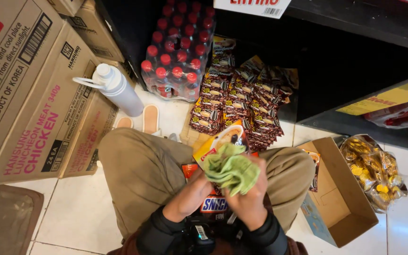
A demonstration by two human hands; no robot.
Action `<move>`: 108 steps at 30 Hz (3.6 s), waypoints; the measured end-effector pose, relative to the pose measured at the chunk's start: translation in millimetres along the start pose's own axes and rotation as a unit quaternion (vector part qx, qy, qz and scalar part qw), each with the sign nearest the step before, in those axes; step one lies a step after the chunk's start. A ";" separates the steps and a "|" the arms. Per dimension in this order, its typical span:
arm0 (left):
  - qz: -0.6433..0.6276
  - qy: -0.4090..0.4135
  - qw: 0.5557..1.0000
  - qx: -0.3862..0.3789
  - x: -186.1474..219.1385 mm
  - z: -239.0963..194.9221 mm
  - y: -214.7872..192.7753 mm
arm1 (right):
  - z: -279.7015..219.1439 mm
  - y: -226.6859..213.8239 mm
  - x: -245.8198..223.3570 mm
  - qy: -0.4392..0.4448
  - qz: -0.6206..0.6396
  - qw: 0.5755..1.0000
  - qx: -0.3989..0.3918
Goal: The person wipes individual snack bags clean with a cloth, holding each bag in one hand and wiping with the other, then places the cleaned bags into a box.
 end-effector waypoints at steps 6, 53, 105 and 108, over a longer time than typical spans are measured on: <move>0.058 -0.052 0.997 0.010 -0.8 -6.5 2.7 | 9.1 -22.5 13.0 0.059 -0.023 0.997 0.033; 0.365 0.107 0.913 -0.150 70.6 19.8 80.2 | -13.6 -76.2 -56.8 0.099 0.012 0.989 0.106; 0.160 0.118 0.977 0.078 93.7 74.3 27.2 | 74.9 -48.8 5.3 0.085 0.040 0.994 0.061; 0.151 0.110 0.981 0.047 63.2 75.3 13.1 | 65.2 -27.1 -8.3 0.053 0.121 0.991 0.000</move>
Point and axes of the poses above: each hand's wrist, its own z-axis towards the middle knuckle, its own y-axis out of the palm, x = y × z, the point moved 8 cm from there along z, towards the middle knuckle, and after that the axes turned 13 degrees about y, right-handed, at the moved point
